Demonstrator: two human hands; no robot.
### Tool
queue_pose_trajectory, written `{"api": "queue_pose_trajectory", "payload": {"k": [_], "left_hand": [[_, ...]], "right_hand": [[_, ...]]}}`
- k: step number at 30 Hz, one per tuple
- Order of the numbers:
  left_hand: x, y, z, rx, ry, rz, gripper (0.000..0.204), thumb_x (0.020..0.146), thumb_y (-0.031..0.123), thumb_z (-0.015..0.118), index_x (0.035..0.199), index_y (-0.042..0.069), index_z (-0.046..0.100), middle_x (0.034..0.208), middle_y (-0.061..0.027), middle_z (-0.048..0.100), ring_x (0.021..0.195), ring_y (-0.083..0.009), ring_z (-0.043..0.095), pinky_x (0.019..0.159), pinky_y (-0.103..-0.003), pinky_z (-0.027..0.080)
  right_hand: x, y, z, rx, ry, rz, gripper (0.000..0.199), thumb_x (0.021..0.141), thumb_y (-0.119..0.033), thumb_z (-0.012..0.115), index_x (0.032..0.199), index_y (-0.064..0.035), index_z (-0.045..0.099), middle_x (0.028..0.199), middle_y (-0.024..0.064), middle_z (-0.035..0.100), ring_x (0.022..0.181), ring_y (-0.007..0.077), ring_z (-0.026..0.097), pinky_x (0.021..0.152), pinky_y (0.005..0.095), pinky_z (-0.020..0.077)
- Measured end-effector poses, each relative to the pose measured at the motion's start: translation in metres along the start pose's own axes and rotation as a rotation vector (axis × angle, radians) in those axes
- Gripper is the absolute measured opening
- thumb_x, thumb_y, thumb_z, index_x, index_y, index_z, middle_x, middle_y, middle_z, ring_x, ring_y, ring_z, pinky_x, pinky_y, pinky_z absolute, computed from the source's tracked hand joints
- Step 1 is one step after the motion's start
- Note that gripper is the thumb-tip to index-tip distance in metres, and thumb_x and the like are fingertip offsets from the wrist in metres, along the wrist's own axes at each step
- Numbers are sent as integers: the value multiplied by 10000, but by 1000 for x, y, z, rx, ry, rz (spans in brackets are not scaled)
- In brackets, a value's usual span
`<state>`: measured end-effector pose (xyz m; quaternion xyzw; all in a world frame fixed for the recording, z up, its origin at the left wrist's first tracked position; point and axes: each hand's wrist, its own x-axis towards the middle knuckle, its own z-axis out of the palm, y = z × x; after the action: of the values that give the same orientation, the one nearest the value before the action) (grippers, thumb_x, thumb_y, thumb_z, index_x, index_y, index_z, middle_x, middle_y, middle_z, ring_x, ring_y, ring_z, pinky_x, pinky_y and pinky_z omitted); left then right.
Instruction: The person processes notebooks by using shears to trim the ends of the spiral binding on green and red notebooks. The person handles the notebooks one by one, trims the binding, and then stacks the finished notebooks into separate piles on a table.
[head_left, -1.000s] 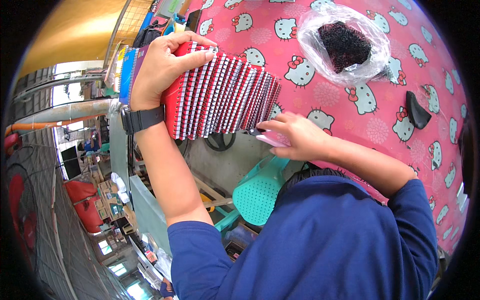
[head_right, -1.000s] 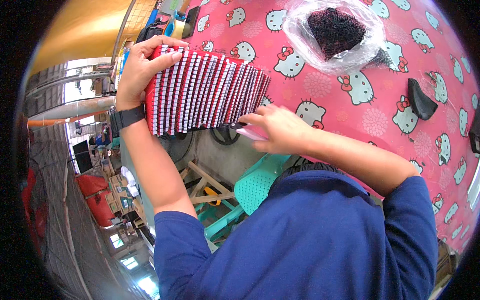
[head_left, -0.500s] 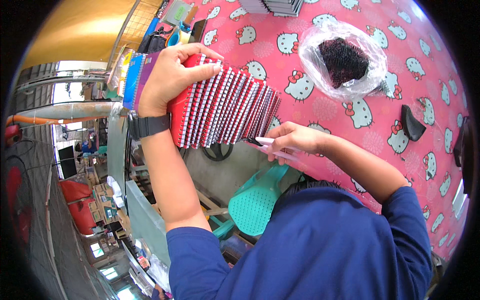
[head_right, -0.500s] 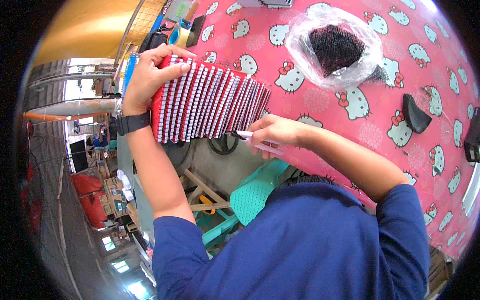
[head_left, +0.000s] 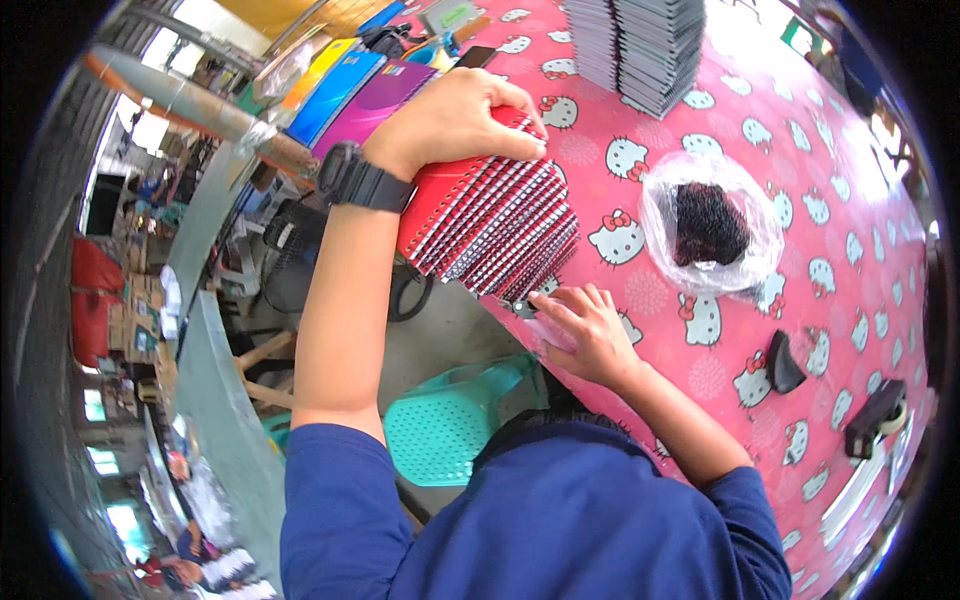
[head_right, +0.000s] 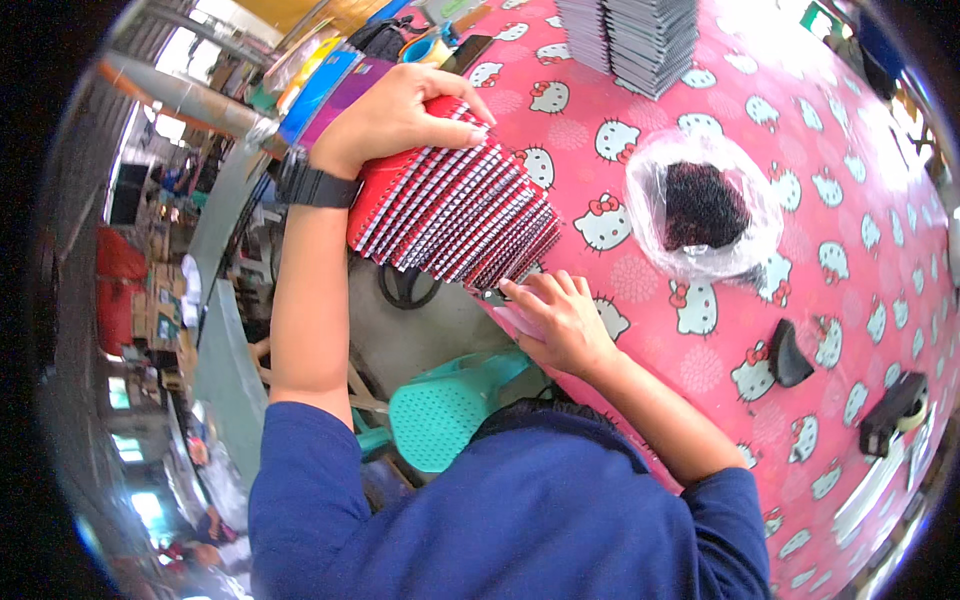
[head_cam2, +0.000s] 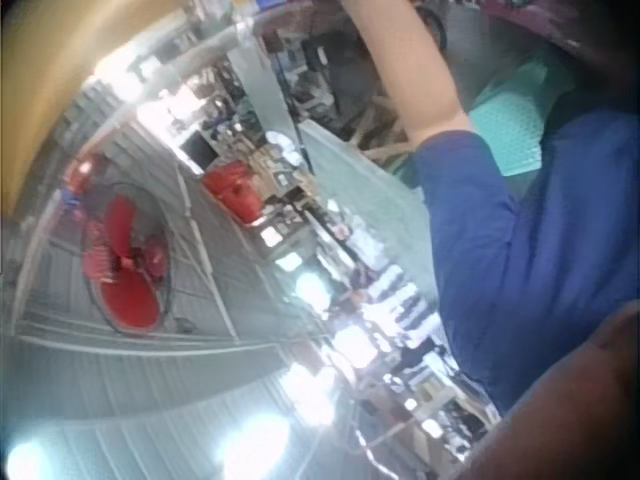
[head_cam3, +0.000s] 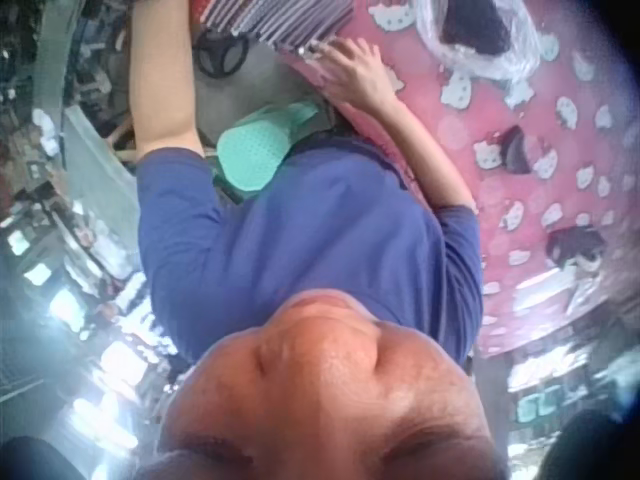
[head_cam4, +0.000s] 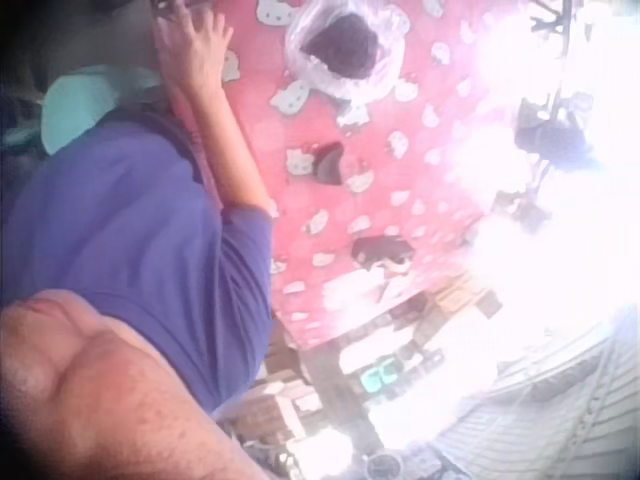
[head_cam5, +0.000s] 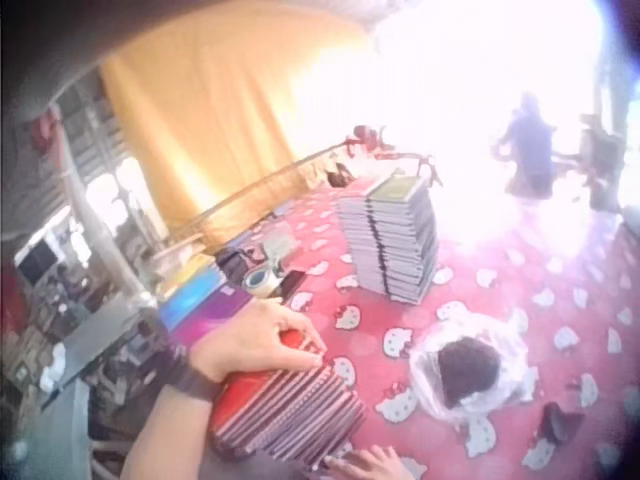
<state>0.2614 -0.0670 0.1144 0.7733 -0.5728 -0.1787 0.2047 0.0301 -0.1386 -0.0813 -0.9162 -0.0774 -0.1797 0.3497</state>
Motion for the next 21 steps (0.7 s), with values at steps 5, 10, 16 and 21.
{"api": "queue_pose_trajectory", "payload": {"k": [5,10,16,21], "left_hand": [[-4,0,0,111,56,16,256,705,245,733,875,56,704,790,-82,656,761,-136,592,739,-267,444],[-4,0,2,12,76,-10,281,684,273,715,864,58,705,802,-91,662,765,-171,613,721,-286,454],[-3,-1,4,-32,70,-2,301,675,269,702,859,31,702,812,-106,682,748,-185,633,707,-285,475],[-3,1,2,16,78,-11,324,656,300,705,869,57,712,800,-104,684,719,-189,633,673,-282,476]], "right_hand": [[2,3,5,-52,21,-57,625,630,-197,727,1232,-151,571,1016,85,576,906,272,533,795,389,426],[0,15,4,363,-214,149,521,722,-174,701,1219,-85,572,897,104,631,779,247,617,679,330,500],[-8,5,13,1131,-238,593,486,795,-188,675,1211,21,539,1011,129,657,814,178,637,718,306,511],[-9,6,8,83,-27,24,648,631,-162,707,1255,-126,538,1064,99,549,965,296,504,826,413,396]]}}
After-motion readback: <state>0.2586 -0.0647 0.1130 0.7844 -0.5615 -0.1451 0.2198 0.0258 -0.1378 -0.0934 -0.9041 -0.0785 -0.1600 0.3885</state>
